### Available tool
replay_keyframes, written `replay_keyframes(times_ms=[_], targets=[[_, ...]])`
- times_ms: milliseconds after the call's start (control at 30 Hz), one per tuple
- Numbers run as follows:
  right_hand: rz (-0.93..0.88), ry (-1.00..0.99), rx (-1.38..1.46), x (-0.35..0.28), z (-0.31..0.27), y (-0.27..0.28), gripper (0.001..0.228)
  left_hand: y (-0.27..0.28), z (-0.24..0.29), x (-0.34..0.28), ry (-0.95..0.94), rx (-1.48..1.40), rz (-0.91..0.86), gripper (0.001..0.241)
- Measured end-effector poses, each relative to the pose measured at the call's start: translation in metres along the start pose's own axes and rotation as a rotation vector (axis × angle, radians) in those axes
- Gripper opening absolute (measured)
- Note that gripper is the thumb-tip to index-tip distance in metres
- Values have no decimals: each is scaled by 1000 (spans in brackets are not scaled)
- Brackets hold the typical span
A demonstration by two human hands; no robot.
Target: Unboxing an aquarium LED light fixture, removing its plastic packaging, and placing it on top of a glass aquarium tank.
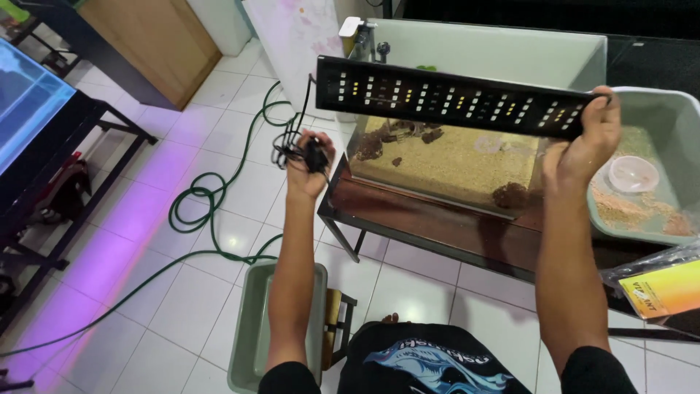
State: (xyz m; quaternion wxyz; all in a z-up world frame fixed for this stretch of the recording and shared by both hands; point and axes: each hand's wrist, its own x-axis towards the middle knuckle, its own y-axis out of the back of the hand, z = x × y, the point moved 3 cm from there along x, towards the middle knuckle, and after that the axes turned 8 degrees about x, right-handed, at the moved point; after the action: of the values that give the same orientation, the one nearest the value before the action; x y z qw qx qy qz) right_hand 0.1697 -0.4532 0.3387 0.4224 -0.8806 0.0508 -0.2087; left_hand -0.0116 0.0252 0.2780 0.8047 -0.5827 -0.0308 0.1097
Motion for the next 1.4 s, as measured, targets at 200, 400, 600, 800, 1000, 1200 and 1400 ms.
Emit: replay_keyframes(times_ms=[200,400,600,800,1000,1200,1400], targets=[[-19,9,-24,14,-5,-13,13,12,75,-4,-140,24,55,16],[-154,34,-103,21,-8,-22,11,2,110,-4,52,-245,-75,8],[-177,67,-112,30,9,-7,14,36,116,17,-92,-386,105,13],[-217,128,-241,33,6,1,9,26,134,-23,-298,-402,291,94],[-159,110,-134,34,26,6,7,-66,108,-83,-483,-258,120,98],[9,45,-26,21,37,0,15,-70,68,-60,-433,95,375,77],[-95,57,-57,-3,12,-23,14,-70,26,-47,-128,78,274,74]])
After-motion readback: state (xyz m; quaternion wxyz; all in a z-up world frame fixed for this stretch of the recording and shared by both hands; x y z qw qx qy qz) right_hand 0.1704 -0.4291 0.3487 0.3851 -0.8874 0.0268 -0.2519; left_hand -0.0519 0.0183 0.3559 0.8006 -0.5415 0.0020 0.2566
